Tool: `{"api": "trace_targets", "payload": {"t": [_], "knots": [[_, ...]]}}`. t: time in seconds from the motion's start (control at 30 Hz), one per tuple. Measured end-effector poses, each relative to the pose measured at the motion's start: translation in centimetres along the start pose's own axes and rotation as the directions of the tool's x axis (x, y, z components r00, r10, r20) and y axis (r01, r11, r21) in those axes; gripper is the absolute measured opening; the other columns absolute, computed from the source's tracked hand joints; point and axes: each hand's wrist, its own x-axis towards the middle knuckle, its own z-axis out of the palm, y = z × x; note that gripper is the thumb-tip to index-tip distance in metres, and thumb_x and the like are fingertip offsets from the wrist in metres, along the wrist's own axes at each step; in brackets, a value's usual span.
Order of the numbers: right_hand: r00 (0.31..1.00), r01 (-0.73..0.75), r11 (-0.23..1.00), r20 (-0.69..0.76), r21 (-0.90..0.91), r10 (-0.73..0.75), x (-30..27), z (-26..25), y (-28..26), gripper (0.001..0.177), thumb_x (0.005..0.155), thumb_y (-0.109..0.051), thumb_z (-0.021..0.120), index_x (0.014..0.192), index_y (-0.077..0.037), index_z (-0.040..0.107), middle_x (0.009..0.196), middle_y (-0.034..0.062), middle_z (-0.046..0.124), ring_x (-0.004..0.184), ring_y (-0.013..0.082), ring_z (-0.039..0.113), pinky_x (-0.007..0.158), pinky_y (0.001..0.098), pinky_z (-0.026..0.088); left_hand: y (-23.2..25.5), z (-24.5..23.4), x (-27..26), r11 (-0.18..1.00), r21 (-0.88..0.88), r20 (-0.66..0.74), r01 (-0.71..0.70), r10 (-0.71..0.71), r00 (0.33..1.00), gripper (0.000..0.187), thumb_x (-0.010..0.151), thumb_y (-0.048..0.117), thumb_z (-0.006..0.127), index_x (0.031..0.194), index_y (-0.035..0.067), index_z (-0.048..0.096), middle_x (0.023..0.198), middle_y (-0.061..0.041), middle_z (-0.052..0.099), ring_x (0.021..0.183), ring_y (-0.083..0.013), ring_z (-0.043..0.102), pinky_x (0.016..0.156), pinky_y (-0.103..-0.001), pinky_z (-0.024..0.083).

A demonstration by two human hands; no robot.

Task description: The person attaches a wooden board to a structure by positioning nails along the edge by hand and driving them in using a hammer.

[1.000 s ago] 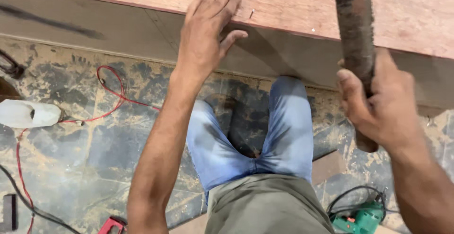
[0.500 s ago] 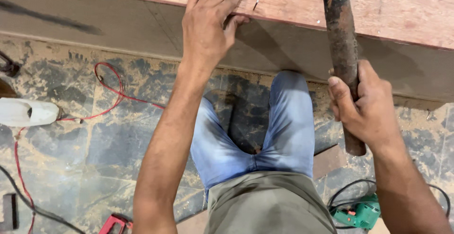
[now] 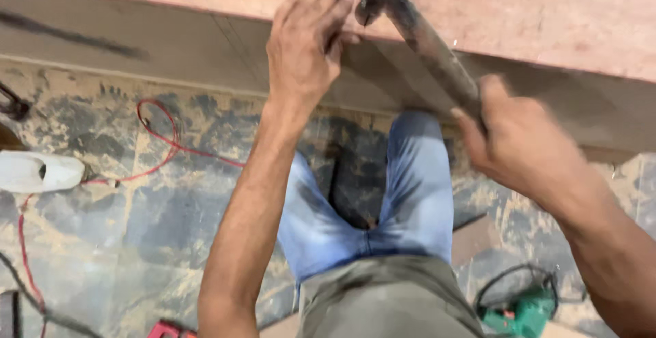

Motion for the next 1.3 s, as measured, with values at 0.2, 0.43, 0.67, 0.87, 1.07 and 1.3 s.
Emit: {"api": "trace_targets", "payload": {"t": [0.2, 0.43, 0.67, 0.87, 1.07, 1.3], "knots": [[0.897, 0.016, 0.667, -0.306, 0.745, 0.320, -1.9, -1.9, -0.8, 0.033, 0.109, -0.026, 0.049, 0.116, 0.006, 0.044, 0.069, 0.0174, 0.060, 0.053, 0.0353, 0.064, 0.055, 0.0422, 0.051, 0.1, -0.3, 0.2, 1.000, -0.007, -0.018, 0.010, -0.011, 1.000, 0.045, 0.087, 0.011, 0.085, 0.130, 0.010, 0.072, 0.138, -0.005, 0.069, 0.137, -0.0234, 0.057, 0.118, -0.043, 0.040], [0.998, -0.050, 0.923, -0.009, 0.381, 0.058, -1.4, -0.3, -1.5, 0.032, 0.103, -0.022, 0.063, 0.116, 0.006, 0.053, 0.066, 0.0223, 0.059, 0.059, 0.0441, 0.063, 0.051, 0.0517, 0.049, -0.5, -2.0, 0.6, 1.000, -0.011, 0.101, 0.006, -0.005, 0.995, 0.045, 0.090, 0.023, 0.090, 0.130, 0.010, 0.073, 0.139, -0.005, 0.069, 0.133, -0.0259, 0.058, 0.114, -0.043, 0.040], [0.954, 0.027, 0.968, -0.296, 0.251, 0.050, -1.2, 1.0, -1.5, 0.039, 0.104, -0.016, 0.064, 0.119, 0.017, 0.050, 0.071, 0.0272, 0.060, 0.058, 0.0450, 0.062, 0.056, 0.0530, 0.050, -5.9, -10.1, -1.3, 0.981, 0.194, 0.087, 0.017, -0.034, 0.996, 0.031, 0.099, 0.011, 0.077, 0.130, 0.010, 0.076, 0.136, -0.009, 0.071, 0.134, -0.0266, 0.061, 0.116, -0.047, 0.042], [0.884, 0.063, 0.953, -0.460, 0.297, 0.084, -2.2, 0.7, -1.6, 0.032, 0.106, -0.015, 0.068, 0.115, 0.012, 0.052, 0.078, 0.0264, 0.063, 0.063, 0.0446, 0.065, 0.054, 0.0513, 0.049, -0.1, -2.6, -8.0, 0.906, 0.300, 0.198, -0.297, 0.246, 0.949, 0.051, 0.099, 0.000, 0.061, 0.149, 0.011, 0.060, 0.161, -0.011, 0.050, 0.153, -0.0280, 0.043, 0.131, -0.047, 0.031], [0.969, -0.128, 0.895, -0.139, 0.427, 0.204, -3.1, 0.6, -2.0, 0.030, 0.103, -0.019, 0.070, 0.112, 0.005, 0.053, 0.069, 0.0253, 0.062, 0.061, 0.0445, 0.065, 0.051, 0.0517, 0.049, 2.2, 1.4, -10.5, 0.981, 0.140, 0.302, -0.132, 0.085, 0.950, 0.058, 0.097, 0.009, 0.057, 0.154, 0.001, 0.052, 0.169, -0.017, 0.029, 0.158, -0.0327, 0.023, 0.130, -0.052, 0.021], [0.984, -0.160, 0.903, -0.008, 0.399, 0.178, -0.6, 2.5, -2.3, 0.028, 0.104, -0.017, 0.068, 0.110, 0.004, 0.051, 0.065, 0.0264, 0.062, 0.059, 0.0466, 0.064, 0.054, 0.0539, 0.050, 1.5, 2.7, -10.7, 0.973, 0.193, 0.297, -0.125, 0.064, 0.953, 0.047, 0.101, 0.014, 0.057, 0.146, 0.000, 0.057, 0.171, -0.014, 0.028, 0.160, -0.0321, 0.021, 0.131, -0.056, 0.019]]}}
